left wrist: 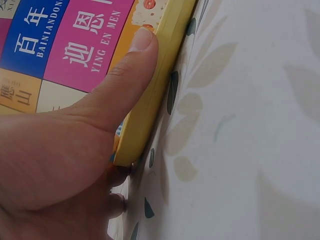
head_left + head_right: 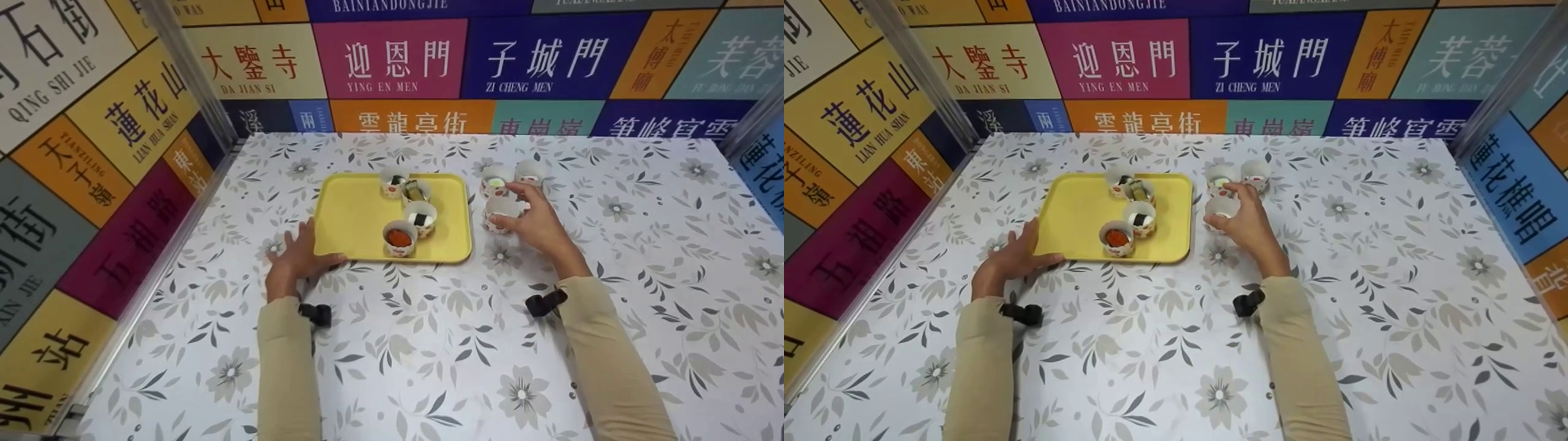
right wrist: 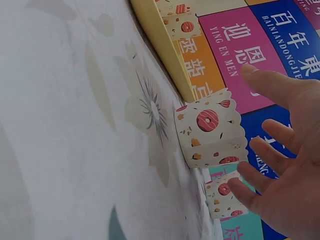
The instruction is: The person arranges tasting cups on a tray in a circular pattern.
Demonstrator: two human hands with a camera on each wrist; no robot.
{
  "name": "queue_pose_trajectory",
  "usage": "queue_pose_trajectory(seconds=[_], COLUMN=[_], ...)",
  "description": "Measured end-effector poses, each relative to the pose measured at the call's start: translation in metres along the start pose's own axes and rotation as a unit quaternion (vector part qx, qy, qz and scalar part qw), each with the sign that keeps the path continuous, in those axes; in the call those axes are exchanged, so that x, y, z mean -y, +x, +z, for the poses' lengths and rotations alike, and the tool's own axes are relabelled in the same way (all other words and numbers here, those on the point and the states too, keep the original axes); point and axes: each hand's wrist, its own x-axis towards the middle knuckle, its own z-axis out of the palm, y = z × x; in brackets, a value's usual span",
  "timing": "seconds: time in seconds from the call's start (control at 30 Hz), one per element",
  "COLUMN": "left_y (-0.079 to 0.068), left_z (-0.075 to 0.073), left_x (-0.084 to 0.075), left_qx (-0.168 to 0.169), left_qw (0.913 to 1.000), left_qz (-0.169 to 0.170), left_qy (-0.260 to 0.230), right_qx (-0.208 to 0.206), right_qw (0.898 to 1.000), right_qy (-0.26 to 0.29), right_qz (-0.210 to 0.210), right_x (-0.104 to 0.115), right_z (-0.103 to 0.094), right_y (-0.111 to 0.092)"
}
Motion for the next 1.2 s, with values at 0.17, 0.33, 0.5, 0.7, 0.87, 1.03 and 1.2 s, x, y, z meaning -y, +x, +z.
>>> queue_pose_trajectory(seconds=[0.17,0.33,0.5,0.7,0.87,1.03,1.2], left_y=[-0.001,-0.002,-0.003,-0.002,-0.001,0.0,0.0], left_z=[-0.001,-0.001,-0.001,0.0,0.0,0.0,0.001], left_x=[-0.001,0.0,0.001,0.001,0.001,0.001,0.002], left_qx=[-0.002,-0.001,0.005,0.008,0.006,0.001,0.001], left_qw=[1.0,1.0,0.9998,0.9998,0.9998,0.9998,0.9998], left_qz=[0.003,0.007,0.014,0.011,0.009,0.011,0.014], left_qy=[0.0,0.004,0.01,0.014,0.014,0.015,0.016], right_qx=[0.036,0.047,0.049,0.041,0.03,0.017,0.017], right_qw=[0.999,0.998,0.997,0.997,0.998,0.999,0.998], right_qy=[0.022,0.019,0.023,0.022,0.025,0.017,0.017], right_qz=[0.031,0.048,0.054,0.064,0.055,0.047,0.063], right_x=[-0.003,-0.004,-0.005,-0.006,-0.008,-0.008,-0.003], right_z=[0.0,0.002,0.005,0.008,0.009,0.009,0.009], right_y=[0.002,0.005,0.006,0.007,0.007,0.008,0.008])
